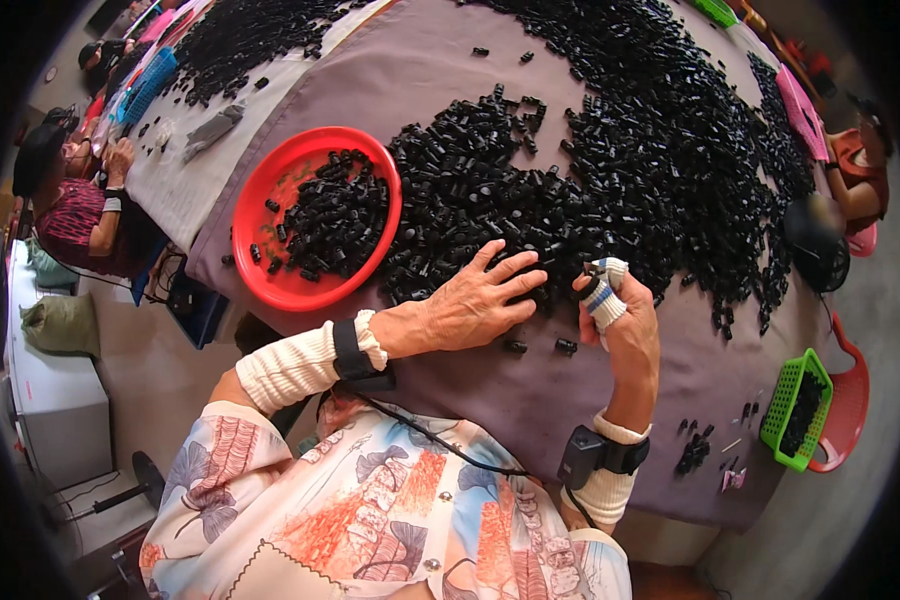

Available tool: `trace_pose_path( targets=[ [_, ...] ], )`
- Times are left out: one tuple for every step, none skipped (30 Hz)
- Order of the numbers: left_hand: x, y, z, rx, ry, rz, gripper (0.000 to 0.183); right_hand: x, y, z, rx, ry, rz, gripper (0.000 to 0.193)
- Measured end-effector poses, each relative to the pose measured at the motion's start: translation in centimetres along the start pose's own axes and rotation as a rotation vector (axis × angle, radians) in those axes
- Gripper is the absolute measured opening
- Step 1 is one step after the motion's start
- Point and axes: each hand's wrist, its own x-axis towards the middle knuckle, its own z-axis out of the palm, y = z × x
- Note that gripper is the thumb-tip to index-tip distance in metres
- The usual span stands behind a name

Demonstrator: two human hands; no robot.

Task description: Sorting and inspecting small black plastic components on a table.

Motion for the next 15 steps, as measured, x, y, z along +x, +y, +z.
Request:
trace_pose_path(
  targets=[
    [-0.2,-0.1,-0.2,0.001,0.023,-0.021,0.02,0.0,-0.2,0.3,-0.002,-0.009,-0.003,0.018],
    [-0.4,-0.2,-0.4,-0.003,0.044,-0.04,0.018,-0.1,-0.5,0.6,-0.011,-0.008,0.0,0.019],
    [-0.7,-0.4,-0.6,0.001,0.045,-0.046,0.018,-0.2,-0.7,0.8,-0.02,-0.005,0.003,0.019],
    [-0.9,-0.6,-0.8,-0.008,0.065,-0.067,0.017,-0.2,-0.6,0.9,-0.022,-0.009,0.001,0.019],
    [-1.2,-0.9,-0.9,-0.018,0.085,-0.087,0.016,-0.1,-0.4,1.0,-0.027,-0.025,0.002,0.019],
    [-1.4,-1.1,-1.2,-0.053,0.11,-0.113,0.021,-0.1,-0.3,1.0,-0.032,-0.04,0.004,0.019],
    [-1.6,-1.3,-1.3,-0.056,0.11,-0.116,0.021,-0.1,-0.3,1.2,-0.034,-0.041,0.008,0.019],
    [-1.8,-1.5,-1.4,-0.097,0.132,-0.144,0.024,-0.3,-0.4,1.4,-0.022,-0.038,0.012,0.019],
    [-2.0,-1.6,-1.5,-0.139,0.154,-0.172,0.027,-0.4,-0.4,1.6,-0.011,-0.034,0.016,0.019],
    [-1.9,-1.7,-1.9,-0.156,0.148,-0.17,0.032,-0.3,-0.4,1.7,-0.014,-0.03,0.019,0.019],
    [-2.0,-1.7,-1.9,-0.163,0.149,-0.168,0.032,-0.3,-0.5,1.7,-0.042,-0.033,0.016,0.018],
    [-2.1,-1.7,-1.8,-0.16,0.151,-0.182,0.032,-0.2,-0.6,1.8,-0.07,-0.036,0.012,0.018],
    [-2.3,-1.8,-1.9,-0.161,0.149,-0.191,0.032,-0.2,-0.8,1.9,-0.069,-0.023,0.017,0.018],
    [-2.4,-1.8,-1.9,-0.171,0.147,-0.181,0.032,-0.2,-1.1,1.9,-0.067,-0.006,0.01,0.018],
    [-2.5,-1.8,-2.0,-0.169,0.163,-0.198,0.033,-0.1,-1.6,2.0,-0.065,0.012,0.003,0.018]
  ],
)
